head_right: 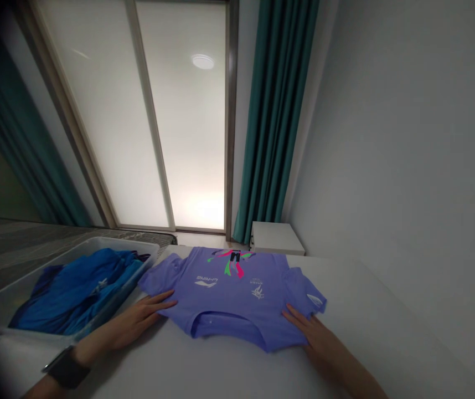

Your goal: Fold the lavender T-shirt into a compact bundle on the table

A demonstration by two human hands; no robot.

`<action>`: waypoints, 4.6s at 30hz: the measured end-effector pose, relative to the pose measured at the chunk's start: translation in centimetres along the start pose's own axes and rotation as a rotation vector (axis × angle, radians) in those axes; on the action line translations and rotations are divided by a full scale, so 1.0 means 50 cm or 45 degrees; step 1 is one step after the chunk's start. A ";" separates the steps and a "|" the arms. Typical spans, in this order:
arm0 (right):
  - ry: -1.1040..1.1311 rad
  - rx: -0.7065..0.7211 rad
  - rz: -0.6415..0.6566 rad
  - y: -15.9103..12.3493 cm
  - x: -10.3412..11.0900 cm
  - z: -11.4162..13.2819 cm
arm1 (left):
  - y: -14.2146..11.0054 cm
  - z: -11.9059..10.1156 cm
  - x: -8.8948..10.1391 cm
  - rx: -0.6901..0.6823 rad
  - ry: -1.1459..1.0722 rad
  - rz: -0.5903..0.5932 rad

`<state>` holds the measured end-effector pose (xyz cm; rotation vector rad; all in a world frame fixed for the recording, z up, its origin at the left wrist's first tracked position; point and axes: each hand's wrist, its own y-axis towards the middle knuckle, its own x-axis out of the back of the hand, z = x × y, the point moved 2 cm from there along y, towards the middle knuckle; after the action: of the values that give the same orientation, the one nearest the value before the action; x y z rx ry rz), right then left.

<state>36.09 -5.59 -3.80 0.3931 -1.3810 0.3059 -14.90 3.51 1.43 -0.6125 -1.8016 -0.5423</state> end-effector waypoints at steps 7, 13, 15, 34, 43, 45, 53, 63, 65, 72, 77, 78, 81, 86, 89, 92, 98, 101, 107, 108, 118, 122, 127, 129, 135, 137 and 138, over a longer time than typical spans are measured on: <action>-0.513 -0.072 -0.376 -0.030 -0.020 0.061 | -0.030 -0.078 -0.031 0.094 0.404 -0.239; -0.462 0.053 -0.426 0.003 -0.023 0.155 | 0.004 -0.200 -0.060 -0.337 0.343 -0.122; -0.379 0.113 -0.405 0.009 -0.024 0.172 | 0.008 -0.218 -0.067 -0.380 0.299 -0.144; 0.215 -0.014 -0.122 0.000 0.044 0.216 | 0.007 -0.228 -0.020 -0.323 0.028 -0.187; 0.087 -0.169 -0.025 0.123 -0.002 0.297 | 0.053 -0.226 -0.090 -0.367 0.055 0.029; 0.082 -0.165 0.020 0.110 -0.008 0.303 | 0.038 -0.230 -0.095 -0.350 0.051 0.035; 0.060 -0.115 0.031 0.054 -0.019 0.296 | -0.004 -0.267 -0.106 -0.353 0.042 0.025; 0.119 -0.266 0.112 0.080 0.011 0.291 | 0.018 -0.276 -0.068 -0.261 -0.015 0.010; 0.074 -0.328 0.047 0.115 0.023 0.274 | 0.039 -0.262 -0.066 -0.222 0.027 -0.044; -0.054 -0.427 0.059 0.170 -0.008 0.245 | 0.052 -0.213 -0.105 -0.048 0.158 -0.050; -0.080 -0.420 0.059 0.145 -0.022 0.248 | 0.026 -0.228 -0.123 -0.010 0.174 -0.084; -0.087 -0.418 0.056 0.140 -0.023 0.247 | 0.023 -0.233 -0.125 -0.012 0.173 -0.089; -0.098 -0.410 0.035 0.131 -0.024 0.243 | 0.022 -0.243 -0.123 -0.017 0.150 -0.085; -0.099 -0.422 0.048 0.128 -0.028 0.240 | 0.037 -0.199 -0.095 0.029 0.115 -0.130; -0.112 -0.425 0.040 0.130 -0.032 0.239 | 0.041 -0.130 -0.075 0.125 0.189 -0.217; -0.127 -0.427 0.042 0.131 -0.037 0.236 | 0.028 -0.064 -0.073 0.274 0.257 -0.203; -0.148 -0.412 -0.003 0.130 -0.051 0.230 | -0.006 -0.032 -0.090 0.531 0.302 -0.198; -0.154 -0.409 -0.025 0.129 -0.057 0.227 | -0.008 -0.038 -0.090 0.577 0.327 -0.199; -0.130 -0.415 -0.014 0.131 -0.056 0.226 | -0.001 -0.039 -0.090 0.588 0.348 -0.179; -0.122 -0.419 -0.006 0.131 -0.054 0.228 | -0.001 -0.040 -0.090 0.593 0.348 -0.171; -0.141 -0.471 -0.003 0.156 0.001 0.170 | 0.032 -0.035 -0.052 0.418 0.334 -0.272; -0.206 -0.601 0.020 0.187 0.011 0.097 | 0.090 -0.033 -0.050 0.358 0.295 -0.151; -0.183 -0.627 0.028 0.175 -0.011 0.028 | 0.137 -0.061 -0.078 0.480 0.335 -0.112; -0.194 -0.646 0.031 0.157 -0.012 0.009 | 0.145 -0.076 -0.085 0.520 0.358 -0.123; -0.208 -0.669 0.036 0.125 -0.005 -0.016 | 0.142 -0.090 -0.088 0.569 0.360 -0.120; -0.215 -0.674 0.038 0.125 -0.006 -0.015 | 0.129 -0.087 -0.090 0.601 0.363 -0.120; -0.220 -0.682 0.043 0.127 -0.006 -0.014 | 0.121 -0.087 -0.091 0.611 0.363 -0.117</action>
<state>33.88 0.42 -3.61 -0.0501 -1.5754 -0.0787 -6.70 4.71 -1.28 -0.1155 -1.6118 -0.2267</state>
